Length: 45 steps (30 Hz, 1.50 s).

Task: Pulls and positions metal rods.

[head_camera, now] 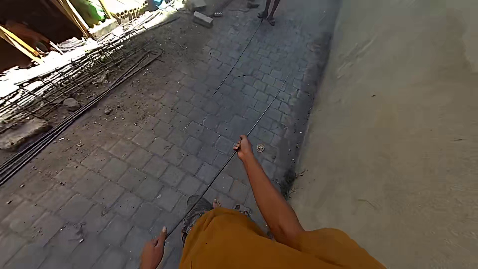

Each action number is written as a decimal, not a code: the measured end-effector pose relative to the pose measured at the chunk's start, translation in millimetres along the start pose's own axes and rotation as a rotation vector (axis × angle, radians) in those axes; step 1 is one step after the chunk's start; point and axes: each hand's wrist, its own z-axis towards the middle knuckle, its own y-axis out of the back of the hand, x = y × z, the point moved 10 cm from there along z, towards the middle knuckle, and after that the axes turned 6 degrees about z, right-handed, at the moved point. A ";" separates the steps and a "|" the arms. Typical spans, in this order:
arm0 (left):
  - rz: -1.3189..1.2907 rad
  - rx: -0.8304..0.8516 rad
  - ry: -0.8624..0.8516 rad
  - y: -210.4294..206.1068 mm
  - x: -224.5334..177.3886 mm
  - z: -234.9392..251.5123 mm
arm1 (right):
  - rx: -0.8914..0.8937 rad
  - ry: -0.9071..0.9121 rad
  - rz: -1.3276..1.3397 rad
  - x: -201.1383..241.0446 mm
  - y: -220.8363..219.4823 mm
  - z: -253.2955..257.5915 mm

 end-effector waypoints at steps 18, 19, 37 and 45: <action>-0.052 0.114 -0.008 -94.5 -537.1 339.9 | 0.062 0.037 -0.032 334.5 -135.5 493.1; -0.045 0.100 -0.025 -96.9 -570.5 358.6 | 0.052 0.032 -0.026 356.6 -145.8 521.8; -0.139 0.084 -0.111 -285.9 -1216.2 718.7 | -0.015 -0.010 -0.086 807.0 -275.0 1102.7; -0.202 0.168 -0.106 -364.3 -1505.2 936.6 | -0.037 -0.005 -0.134 999.9 -369.2 1398.3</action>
